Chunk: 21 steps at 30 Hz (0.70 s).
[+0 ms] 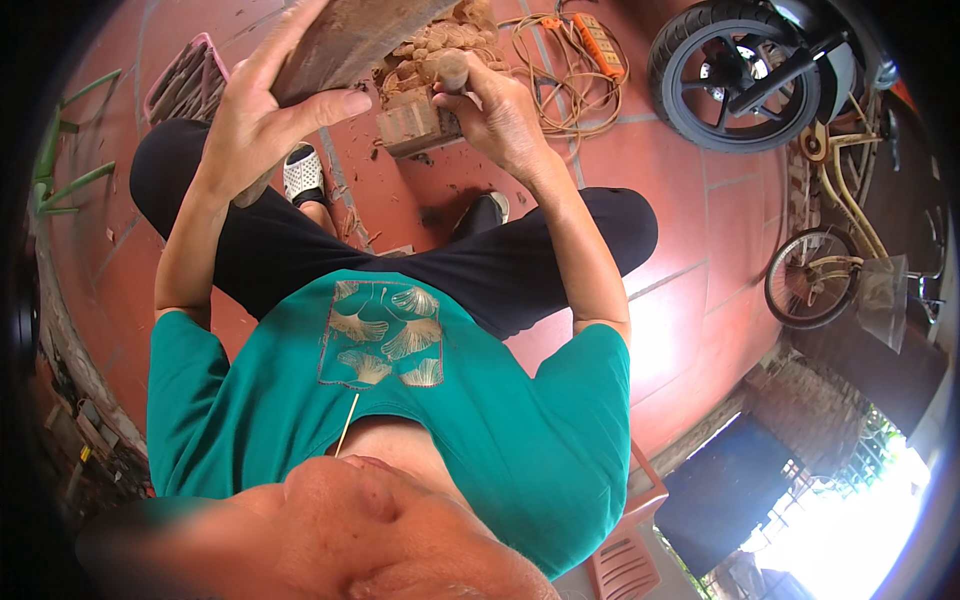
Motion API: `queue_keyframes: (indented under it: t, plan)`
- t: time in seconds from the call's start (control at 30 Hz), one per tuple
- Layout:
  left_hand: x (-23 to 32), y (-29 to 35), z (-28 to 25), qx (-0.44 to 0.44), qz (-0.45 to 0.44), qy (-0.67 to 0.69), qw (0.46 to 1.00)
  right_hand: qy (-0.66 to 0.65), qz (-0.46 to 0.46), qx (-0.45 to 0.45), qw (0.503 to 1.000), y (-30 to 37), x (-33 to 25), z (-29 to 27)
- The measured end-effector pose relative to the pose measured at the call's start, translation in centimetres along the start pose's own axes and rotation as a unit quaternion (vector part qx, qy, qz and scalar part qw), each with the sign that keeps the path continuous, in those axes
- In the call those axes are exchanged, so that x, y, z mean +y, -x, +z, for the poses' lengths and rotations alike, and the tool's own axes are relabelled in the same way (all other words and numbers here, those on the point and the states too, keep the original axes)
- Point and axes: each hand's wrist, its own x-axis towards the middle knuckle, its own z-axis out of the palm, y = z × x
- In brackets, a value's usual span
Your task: The person carves a wooden block using a chisel and mallet while sitting on the floor. They repeatedly strike the chisel to shape the wood, producing wood shavings.
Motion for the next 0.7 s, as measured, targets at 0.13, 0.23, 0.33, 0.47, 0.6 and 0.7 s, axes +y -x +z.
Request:
queue_keyframes:
  t: [0.13, 0.23, 0.33, 0.47, 0.6, 0.7]
  plan:
    - [0.2, 0.2, 0.6, 0.039, 0.058, -0.032, 0.997, 0.067, -0.027, -0.010, 0.997, 0.2, -0.1, 0.5]
    - [-0.7, 1.3, 1.8, -0.003, -0.004, -0.113, 0.994, 0.100, 0.019, -0.036, 0.994, -0.2, -0.3, 0.0]
    - [-1.4, 1.4, 2.0, -0.161, -0.118, -0.209, 0.957, 0.179, -0.080, -0.053, 0.979, 0.5, 2.6, 0.9]
    - [-0.9, 1.4, 0.8, -0.058, -0.054, -0.071, 0.994, 0.095, 0.046, -0.078, 0.991, 0.2, 1.9, 0.6]
    - [0.8, -0.1, -1.6, 0.034, 0.003, -0.017, 0.999, -0.085, 0.029, 0.006, 0.996, -0.3, 0.7, -0.4]
    - [0.0, 0.1, -1.9, 0.076, 0.001, -0.014, 0.997, -0.130, 0.049, 0.006, 0.990, -0.3, 0.8, -0.6]
